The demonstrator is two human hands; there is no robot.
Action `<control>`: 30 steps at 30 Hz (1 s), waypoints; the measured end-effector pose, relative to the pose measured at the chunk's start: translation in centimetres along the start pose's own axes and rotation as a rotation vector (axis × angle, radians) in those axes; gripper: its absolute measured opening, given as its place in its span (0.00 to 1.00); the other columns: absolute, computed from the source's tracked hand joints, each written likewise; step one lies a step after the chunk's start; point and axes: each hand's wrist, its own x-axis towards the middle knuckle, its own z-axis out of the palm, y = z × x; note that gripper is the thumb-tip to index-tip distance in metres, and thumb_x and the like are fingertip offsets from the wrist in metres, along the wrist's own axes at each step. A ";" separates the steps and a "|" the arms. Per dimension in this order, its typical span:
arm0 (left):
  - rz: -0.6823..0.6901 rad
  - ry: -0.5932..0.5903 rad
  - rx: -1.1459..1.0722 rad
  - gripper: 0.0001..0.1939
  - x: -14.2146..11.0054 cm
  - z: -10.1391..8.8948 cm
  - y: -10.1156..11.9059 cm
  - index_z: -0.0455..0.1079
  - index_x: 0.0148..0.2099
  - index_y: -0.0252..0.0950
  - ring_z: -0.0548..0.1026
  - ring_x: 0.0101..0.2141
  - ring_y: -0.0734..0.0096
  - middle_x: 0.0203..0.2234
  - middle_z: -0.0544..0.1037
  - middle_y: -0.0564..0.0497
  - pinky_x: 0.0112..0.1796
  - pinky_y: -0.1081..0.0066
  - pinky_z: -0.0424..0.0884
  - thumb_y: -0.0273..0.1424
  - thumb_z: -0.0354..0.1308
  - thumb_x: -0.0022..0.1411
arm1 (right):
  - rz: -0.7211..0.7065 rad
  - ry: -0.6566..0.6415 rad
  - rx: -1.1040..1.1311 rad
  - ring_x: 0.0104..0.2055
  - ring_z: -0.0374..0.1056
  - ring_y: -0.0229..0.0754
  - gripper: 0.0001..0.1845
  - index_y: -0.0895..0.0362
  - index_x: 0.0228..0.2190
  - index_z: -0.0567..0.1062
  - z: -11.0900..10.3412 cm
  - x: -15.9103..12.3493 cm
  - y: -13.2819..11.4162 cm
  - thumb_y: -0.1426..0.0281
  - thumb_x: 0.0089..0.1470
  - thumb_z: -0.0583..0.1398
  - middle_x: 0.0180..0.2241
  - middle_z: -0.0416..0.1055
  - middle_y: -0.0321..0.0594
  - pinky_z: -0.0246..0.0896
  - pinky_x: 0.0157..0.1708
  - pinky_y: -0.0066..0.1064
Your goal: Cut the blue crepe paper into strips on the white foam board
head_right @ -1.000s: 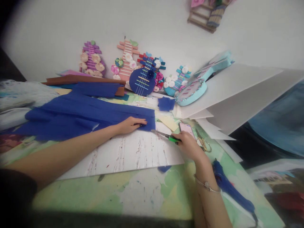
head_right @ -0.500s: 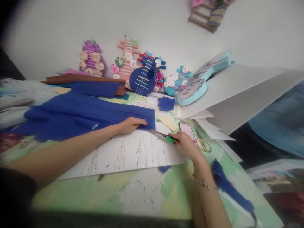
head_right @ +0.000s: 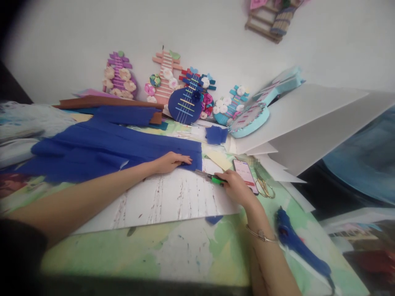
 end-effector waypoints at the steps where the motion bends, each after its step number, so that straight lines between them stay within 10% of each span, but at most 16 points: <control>1: -0.002 -0.002 0.000 0.18 0.0 0.0 0.0 0.72 0.48 0.37 0.68 0.55 0.72 0.51 0.74 0.49 0.56 0.66 0.63 0.21 0.44 0.65 | 0.001 0.011 -0.010 0.41 0.66 0.47 0.28 0.57 0.49 0.74 0.0 0.1 0.0 0.82 0.47 0.52 0.37 0.70 0.47 0.60 0.41 0.34; 30: 0.010 -0.075 0.078 0.23 0.2 0.0 -0.7 0.73 0.50 0.41 0.62 0.59 0.69 0.55 0.69 0.51 0.58 0.61 0.58 0.18 0.42 0.65 | 0.051 0.118 -0.105 0.47 0.61 0.51 0.29 0.52 0.50 0.73 2.8 2.1 -0.1 0.84 0.50 0.50 0.43 0.70 0.47 0.53 0.42 0.38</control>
